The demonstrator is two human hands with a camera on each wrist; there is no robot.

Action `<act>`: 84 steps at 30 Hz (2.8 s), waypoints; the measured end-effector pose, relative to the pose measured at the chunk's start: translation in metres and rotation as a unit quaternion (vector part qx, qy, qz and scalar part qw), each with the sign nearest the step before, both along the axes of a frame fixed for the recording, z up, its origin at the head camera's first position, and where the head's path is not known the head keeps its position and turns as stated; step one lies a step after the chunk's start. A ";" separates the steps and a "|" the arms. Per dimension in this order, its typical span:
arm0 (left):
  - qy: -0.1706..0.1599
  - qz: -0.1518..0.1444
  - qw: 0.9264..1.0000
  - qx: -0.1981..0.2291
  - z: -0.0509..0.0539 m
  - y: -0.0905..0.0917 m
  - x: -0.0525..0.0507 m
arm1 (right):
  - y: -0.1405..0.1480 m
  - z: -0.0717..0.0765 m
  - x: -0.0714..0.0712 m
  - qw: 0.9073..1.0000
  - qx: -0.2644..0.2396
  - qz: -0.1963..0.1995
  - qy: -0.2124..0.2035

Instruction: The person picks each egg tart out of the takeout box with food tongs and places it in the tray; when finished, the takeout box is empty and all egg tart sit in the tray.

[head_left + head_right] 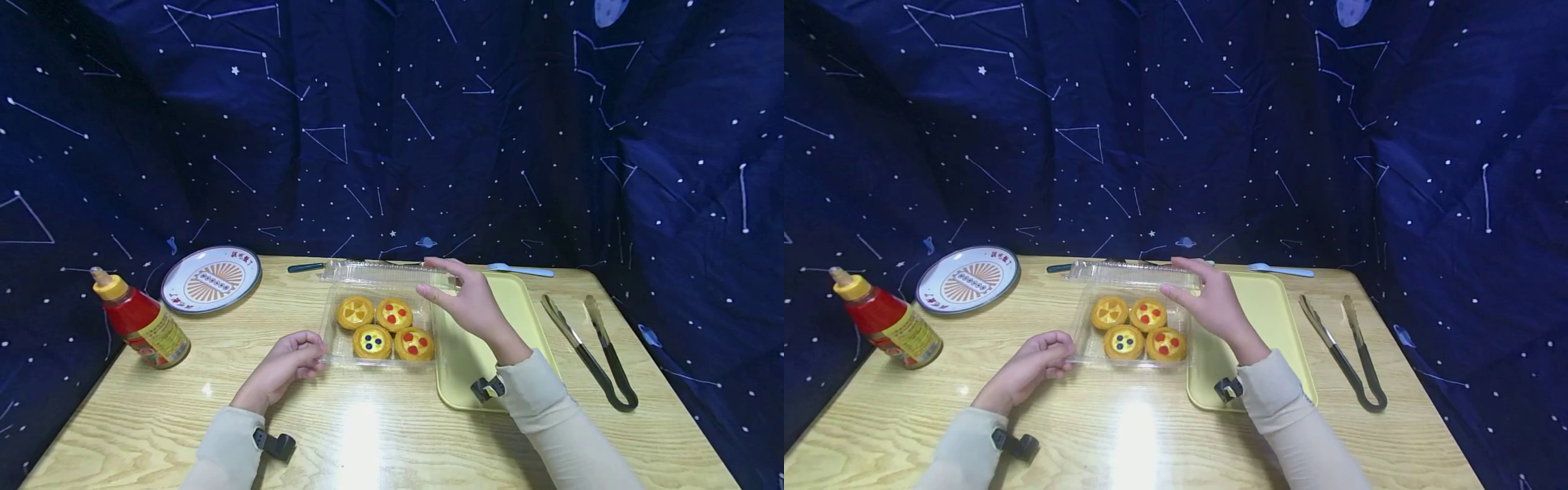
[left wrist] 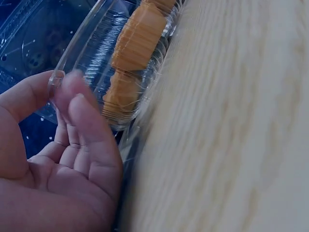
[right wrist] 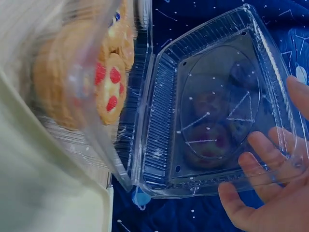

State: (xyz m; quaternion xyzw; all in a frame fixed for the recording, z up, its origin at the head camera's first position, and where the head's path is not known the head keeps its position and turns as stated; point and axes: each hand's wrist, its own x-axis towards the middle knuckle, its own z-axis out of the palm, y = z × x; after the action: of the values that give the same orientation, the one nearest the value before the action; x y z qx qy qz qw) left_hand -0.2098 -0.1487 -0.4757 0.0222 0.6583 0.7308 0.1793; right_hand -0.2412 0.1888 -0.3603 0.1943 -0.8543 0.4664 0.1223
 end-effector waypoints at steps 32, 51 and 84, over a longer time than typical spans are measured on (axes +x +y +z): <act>0.002 -0.034 0.999 0.025 -0.007 -0.002 -0.005 | 0.027 -0.017 -0.088 0.952 -0.284 0.036 -0.112; 0.027 -0.047 0.998 0.030 -0.013 -0.006 -0.005 | 0.029 -0.064 -0.095 0.937 -0.256 0.006 -0.240; 0.073 -0.063 0.995 0.032 -0.015 -0.008 0.000 | 0.028 -0.022 -0.055 0.965 -0.197 -0.065 -0.159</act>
State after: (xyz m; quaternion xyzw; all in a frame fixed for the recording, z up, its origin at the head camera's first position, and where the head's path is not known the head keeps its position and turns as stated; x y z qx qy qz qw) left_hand -0.2099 -0.1564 -0.4910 0.1226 0.6435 0.7349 0.1751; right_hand -0.2967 0.2163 -0.3826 0.0337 -0.7650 0.6412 0.0511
